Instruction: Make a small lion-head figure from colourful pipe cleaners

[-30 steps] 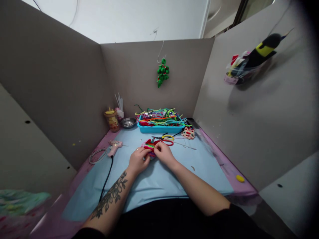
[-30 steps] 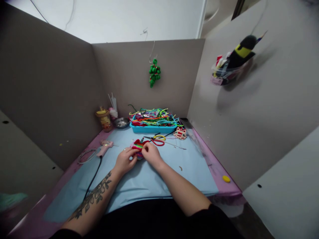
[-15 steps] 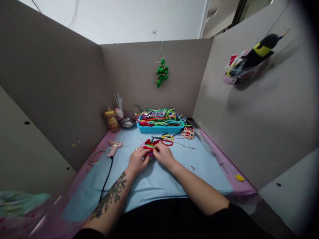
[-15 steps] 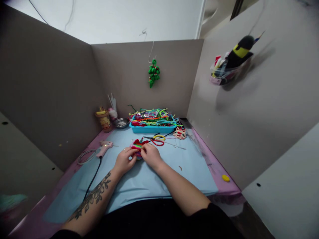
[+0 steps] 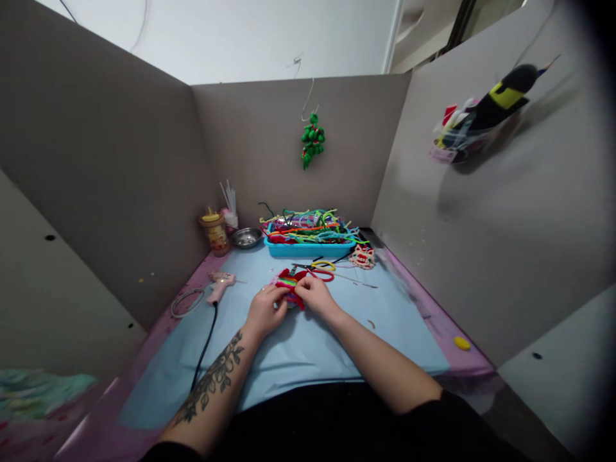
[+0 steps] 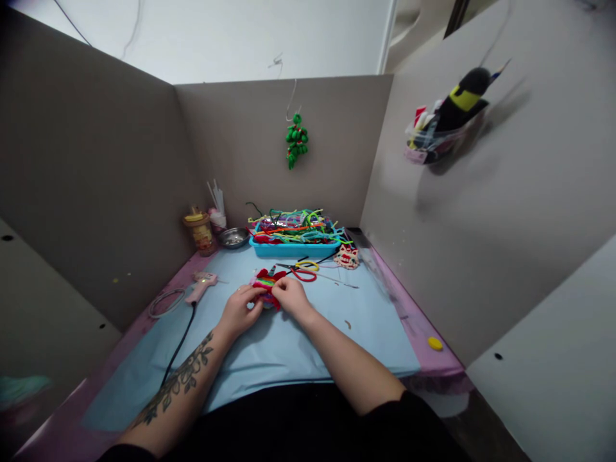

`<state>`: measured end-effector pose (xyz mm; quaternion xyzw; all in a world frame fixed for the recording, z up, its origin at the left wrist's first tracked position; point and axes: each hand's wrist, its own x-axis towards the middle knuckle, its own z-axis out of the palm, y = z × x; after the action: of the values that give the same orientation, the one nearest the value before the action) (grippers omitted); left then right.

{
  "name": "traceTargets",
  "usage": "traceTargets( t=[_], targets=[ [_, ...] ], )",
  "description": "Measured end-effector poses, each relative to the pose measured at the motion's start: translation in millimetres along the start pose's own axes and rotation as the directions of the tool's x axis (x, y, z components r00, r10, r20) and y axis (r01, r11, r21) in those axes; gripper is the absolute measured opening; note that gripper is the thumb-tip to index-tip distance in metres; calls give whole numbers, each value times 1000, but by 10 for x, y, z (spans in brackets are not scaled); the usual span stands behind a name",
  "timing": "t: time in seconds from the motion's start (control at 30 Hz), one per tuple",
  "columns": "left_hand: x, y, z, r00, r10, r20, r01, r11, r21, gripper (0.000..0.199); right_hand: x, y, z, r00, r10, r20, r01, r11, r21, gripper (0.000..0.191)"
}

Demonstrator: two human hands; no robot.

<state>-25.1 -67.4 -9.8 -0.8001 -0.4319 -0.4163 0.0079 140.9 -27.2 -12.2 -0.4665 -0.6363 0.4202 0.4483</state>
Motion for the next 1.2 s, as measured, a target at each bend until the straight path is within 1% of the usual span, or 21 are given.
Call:
traceTargets(
  t=[0.07,0.17,0.23,0.37,0.5,0.67,0.83,1.0,1.1,1.2],
  targets=[
    [2,-4,0,1000,-8,2,8,1000,-13,27,-9,-7,-4,1000,-28,5,28,999,-32,10],
    [7,-4,-4,1000,-9,8,9,1000,-18,25,-26,-6,-12,988,-151,-40,146,985,-95,4],
    [10,1,-8,1000,-9,12,9,1000,-23,23,-38,-2,-17,974,-221,-47,212,966,-145,3],
    [8,5,-10,1000,-15,22,16,1000,-27,18,-59,-4,-33,961,-275,-10,259,917,-303,9],
    [4,-4,-4,1000,3,15,-3,1000,-25,18,-100,-36,-42,942,-336,15,306,839,-450,12],
    [10,-1,-6,1000,11,-5,-11,999,-41,21,-168,-114,-59,927,-367,75,347,763,-545,11],
    [13,3,-5,999,-31,19,32,998,-52,20,-170,-152,-86,906,-403,130,394,687,-610,15],
    [11,14,2,997,-67,26,69,995,-74,17,-153,-156,-92,893,-419,163,406,594,-695,15],
    [6,19,3,996,-86,30,88,994,-70,12,-153,-170,-92,897,-407,175,398,569,-720,15],
    [-1,18,4,996,-80,35,82,995,-64,11,-162,-190,-93,900,-396,181,394,565,-725,16]
  ],
)
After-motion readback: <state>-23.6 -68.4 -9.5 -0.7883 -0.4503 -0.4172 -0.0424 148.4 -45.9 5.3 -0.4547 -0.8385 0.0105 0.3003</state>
